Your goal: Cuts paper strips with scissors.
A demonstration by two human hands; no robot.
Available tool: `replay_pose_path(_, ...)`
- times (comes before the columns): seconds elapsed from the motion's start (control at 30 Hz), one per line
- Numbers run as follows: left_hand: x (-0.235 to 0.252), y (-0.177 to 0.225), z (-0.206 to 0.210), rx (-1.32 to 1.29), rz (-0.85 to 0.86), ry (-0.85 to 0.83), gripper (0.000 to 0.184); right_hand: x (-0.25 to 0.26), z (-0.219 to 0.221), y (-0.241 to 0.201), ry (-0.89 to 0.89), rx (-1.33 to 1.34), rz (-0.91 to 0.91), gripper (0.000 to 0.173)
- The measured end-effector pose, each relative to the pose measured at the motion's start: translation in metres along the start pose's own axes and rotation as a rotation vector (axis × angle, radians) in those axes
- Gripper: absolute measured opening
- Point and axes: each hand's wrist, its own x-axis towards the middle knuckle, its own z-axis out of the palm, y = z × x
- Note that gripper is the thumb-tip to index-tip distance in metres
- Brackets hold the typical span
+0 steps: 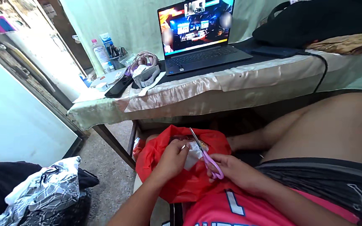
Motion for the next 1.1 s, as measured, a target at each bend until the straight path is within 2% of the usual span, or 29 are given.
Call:
replay_pose_path(0.13,0.002,-0.002,0.002,-0.113,0.056,0.076,0.027,-0.001,0.001,0.001,-0.007,-0.024,-0.056,0.024)
replay_pose_path(0.3,0.006,-0.004,0.005,-0.287,0.054,0.137,0.021,0.000,0.003,0.002,0.068,-0.028,-0.106,0.027)
replay_pose_path(0.57,0.010,-0.001,0.006,-0.671,-0.117,0.201,0.023,-0.001,0.003,0.003,0.117,-0.113,-0.168,0.030)
replay_pose_path(0.73,0.011,-0.001,0.010,-0.857,-0.132,0.216,0.021,-0.001,0.001,0.004,0.123,-0.216,-0.204,0.034)
replay_pose_path(1.1,0.011,-0.001,0.009,-0.961,-0.190,0.189,0.029,0.000,0.002,0.002,0.149,-0.296,-0.210,0.036)
